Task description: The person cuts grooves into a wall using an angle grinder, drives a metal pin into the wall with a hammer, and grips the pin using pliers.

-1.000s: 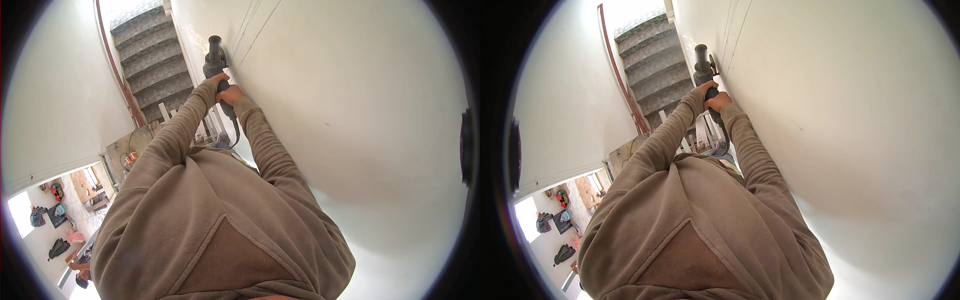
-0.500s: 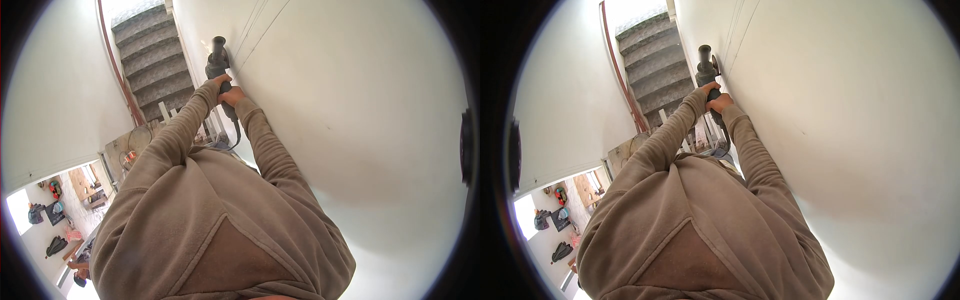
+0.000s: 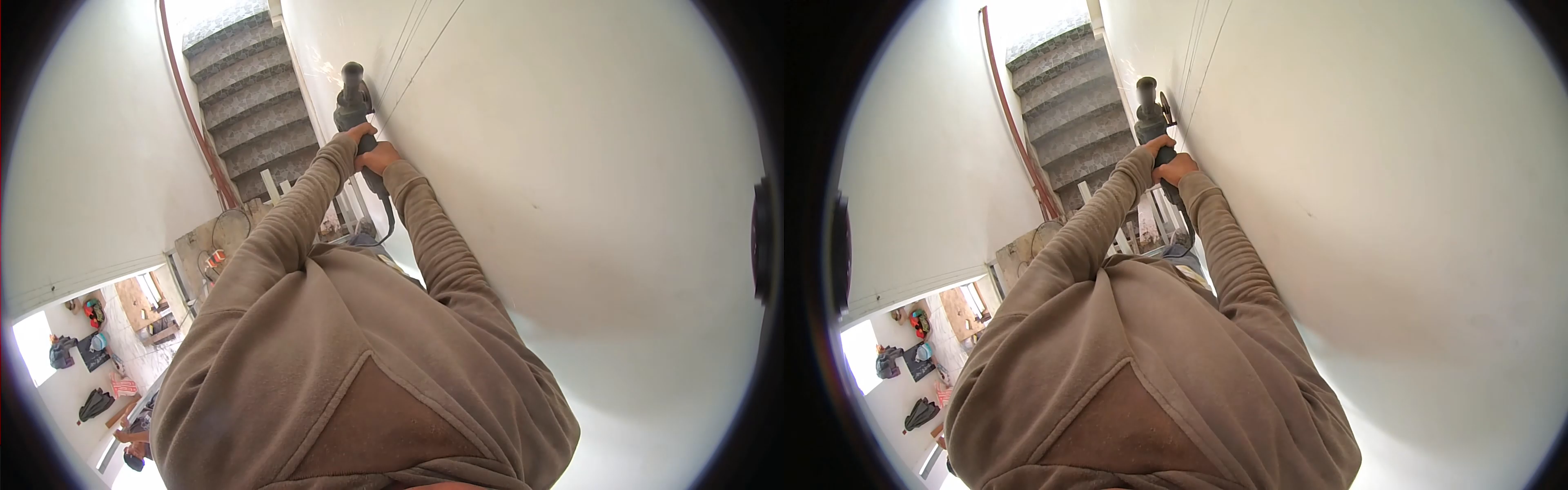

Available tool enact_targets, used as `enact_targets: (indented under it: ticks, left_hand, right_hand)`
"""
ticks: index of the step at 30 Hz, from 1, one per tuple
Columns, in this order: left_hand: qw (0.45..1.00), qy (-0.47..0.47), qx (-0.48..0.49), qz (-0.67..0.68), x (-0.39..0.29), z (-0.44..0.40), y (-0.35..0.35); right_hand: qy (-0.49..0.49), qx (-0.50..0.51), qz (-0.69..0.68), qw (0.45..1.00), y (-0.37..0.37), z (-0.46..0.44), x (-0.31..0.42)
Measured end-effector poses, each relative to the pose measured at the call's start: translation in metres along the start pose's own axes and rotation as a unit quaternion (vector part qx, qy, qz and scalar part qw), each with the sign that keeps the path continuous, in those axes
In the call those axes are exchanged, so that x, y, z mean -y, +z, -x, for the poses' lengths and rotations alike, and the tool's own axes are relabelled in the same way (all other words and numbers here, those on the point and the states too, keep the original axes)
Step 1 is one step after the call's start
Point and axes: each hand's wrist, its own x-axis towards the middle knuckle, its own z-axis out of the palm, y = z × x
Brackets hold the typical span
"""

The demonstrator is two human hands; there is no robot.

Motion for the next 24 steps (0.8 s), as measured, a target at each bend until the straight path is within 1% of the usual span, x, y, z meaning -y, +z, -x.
enact_targets:
  ticks: [2,4,6,8,9,10,13,14,15,17,19,22,24]
  left_hand:
    - [0.99,0.108,0.007,-0.085,0.01,-0.005,-0.003]
    - [0.944,0.266,0.007,-0.197,0.009,0.011,-0.002]
    - [0.923,0.297,0.02,-0.244,0.008,0.012,-0.006]
    - [0.981,0.125,0.009,-0.146,0.001,0.007,-0.006]
    - [0.997,-0.069,-0.01,-0.018,-0.02,0.008,0.0]
    - [0.959,-0.26,-0.029,0.111,-0.035,0.011,0.004]
    - [0.964,-0.236,-0.064,0.099,-0.041,0.021,0.007]
    - [0.988,-0.141,-0.051,0.04,-0.037,0.025,0.006]
    - [0.998,-0.044,-0.037,-0.019,-0.032,0.032,0.003]
    - [0.998,-0.016,-0.051,-0.036,-0.032,0.039,0.005]
    - [0.981,-0.156,-0.105,0.051,-0.054,0.048,0.016]
    - [0.978,-0.173,-0.108,0.054,-0.059,0.052,0.016]
    - [0.986,-0.135,-0.088,0.045,-0.045,0.041,0.014]
  right_hand:
    - [-0.005,-0.01,0.006,1.0,0.001,-0.001,-0.001]
    - [-0.008,-0.015,0.009,1.0,0.003,-0.003,-0.003]
    - [-0.009,-0.018,0.01,1.0,0.004,-0.003,-0.004]
    - [-0.006,-0.009,-0.008,1.0,0.005,-0.006,-0.005]
    - [-0.004,-0.005,-0.017,1.0,0.005,-0.007,-0.006]
    - [-0.001,-0.002,-0.017,1.0,0.005,-0.006,-0.005]
    - [0.0,-0.003,-0.007,1.0,0.004,-0.006,-0.004]
    - [-0.006,-0.008,0.0,1.0,0.007,-0.008,-0.005]
    - [-0.011,-0.015,0.007,1.0,0.009,-0.011,-0.008]
    - [-0.034,-0.018,0.007,0.999,0.014,-0.017,-0.017]
    - [-0.05,-0.012,-0.001,0.999,0.014,-0.018,-0.017]
    - [-0.053,0.0,-0.01,0.999,0.015,-0.02,-0.018]
    - [-0.044,-0.012,0.001,0.999,0.015,-0.021,-0.019]
